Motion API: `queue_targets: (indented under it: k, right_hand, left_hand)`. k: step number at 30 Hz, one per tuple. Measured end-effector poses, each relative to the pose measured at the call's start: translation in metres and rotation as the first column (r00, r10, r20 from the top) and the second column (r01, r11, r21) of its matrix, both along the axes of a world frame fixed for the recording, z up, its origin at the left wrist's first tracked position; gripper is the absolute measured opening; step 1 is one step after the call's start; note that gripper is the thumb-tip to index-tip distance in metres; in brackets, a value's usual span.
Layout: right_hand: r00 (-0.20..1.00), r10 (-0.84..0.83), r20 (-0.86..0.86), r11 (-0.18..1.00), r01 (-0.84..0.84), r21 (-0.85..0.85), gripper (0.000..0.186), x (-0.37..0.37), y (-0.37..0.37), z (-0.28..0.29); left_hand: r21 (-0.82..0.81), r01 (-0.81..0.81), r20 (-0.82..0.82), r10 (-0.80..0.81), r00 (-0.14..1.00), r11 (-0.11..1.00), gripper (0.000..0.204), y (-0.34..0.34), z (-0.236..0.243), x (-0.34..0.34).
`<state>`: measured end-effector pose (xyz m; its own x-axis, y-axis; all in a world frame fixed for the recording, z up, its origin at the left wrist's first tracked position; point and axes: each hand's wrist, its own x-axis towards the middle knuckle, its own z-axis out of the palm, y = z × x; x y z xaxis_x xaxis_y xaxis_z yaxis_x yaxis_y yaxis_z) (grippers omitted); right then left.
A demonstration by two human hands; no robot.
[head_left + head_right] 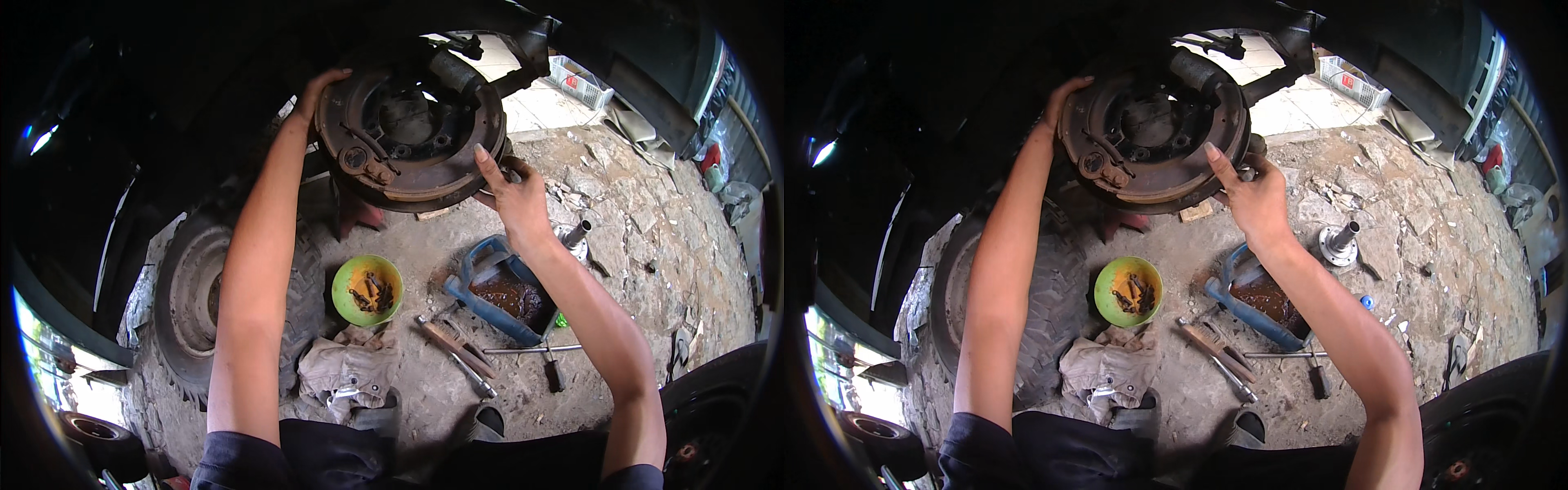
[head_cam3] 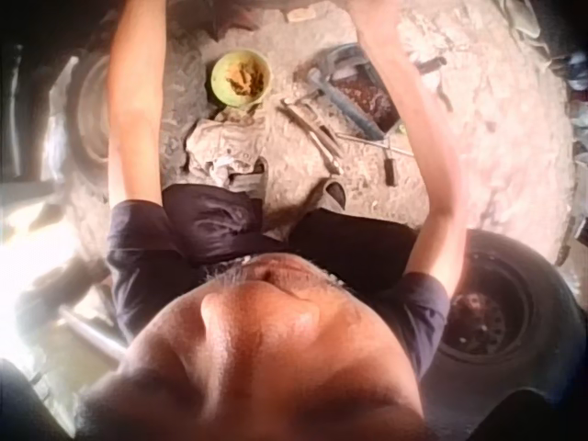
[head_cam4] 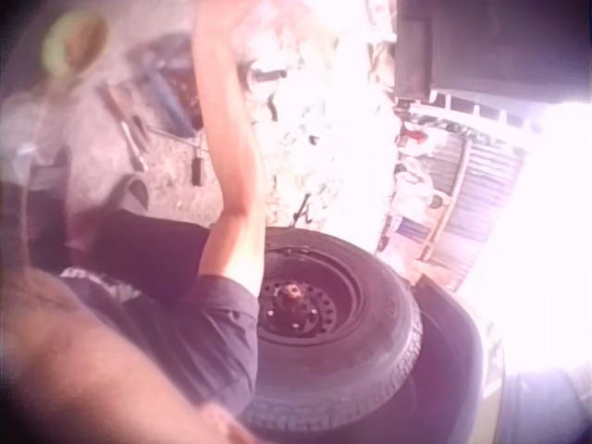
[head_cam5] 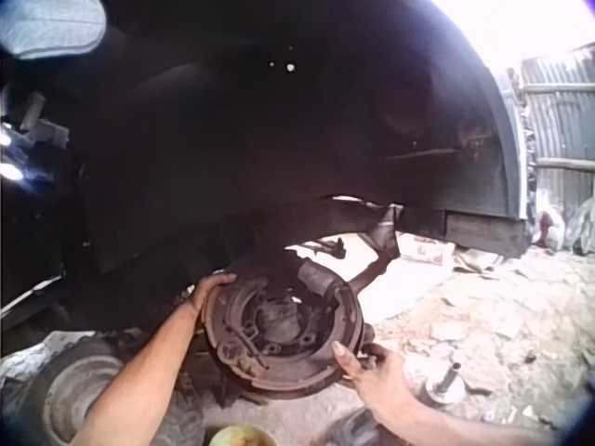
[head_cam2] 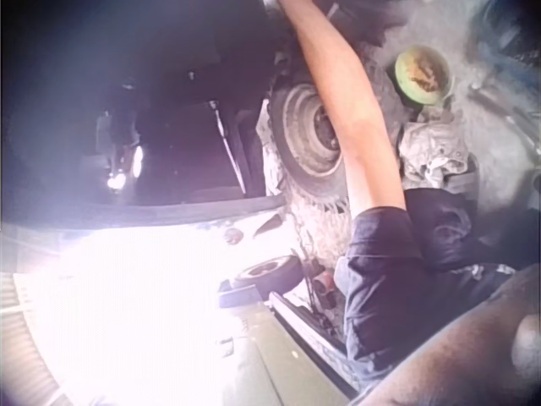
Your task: The person wipes a wheel hub using a cloth, then places a brake shoe onto the brake assembly and uses a screwdriver to attach a spring and a metal clip.
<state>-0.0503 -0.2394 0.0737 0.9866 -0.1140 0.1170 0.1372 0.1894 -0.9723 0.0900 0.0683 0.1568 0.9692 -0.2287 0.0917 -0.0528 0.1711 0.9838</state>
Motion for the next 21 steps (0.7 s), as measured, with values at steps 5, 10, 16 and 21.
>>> queue_targets:
  k: [5, 10, 16, 21]
  right_hand:
    - [0.994, 0.066, -0.084, 0.99, -0.055, 0.126, 0.054, 0.0, 0.006, -0.005]
    - [0.995, 0.046, -0.089, 0.99, -0.034, 0.136, 0.044, -0.004, 0.011, -0.01]
    - [0.998, 0.048, -0.047, 0.991, -0.042, 0.126, 0.064, 0.001, 0.011, -0.02]
    - [0.994, 0.086, -0.062, 0.994, -0.082, 0.067, 0.051, -0.004, 0.009, -0.016]
  left_hand:
    - [0.143, -0.008, -0.027, 0.012, 1.0, 0.99, 0.042, -0.004, 0.013, -0.004]
    - [0.301, -0.145, 0.094, 0.122, 0.988, 0.943, 0.053, -0.005, 0.018, -0.004]
    - [0.241, -0.196, 0.095, 0.178, 0.98, 0.951, 0.056, 0.002, 0.004, -0.004]
    - [0.189, -0.344, 0.137, 0.322, 0.937, 0.92, 0.064, -0.008, -0.005, -0.028]
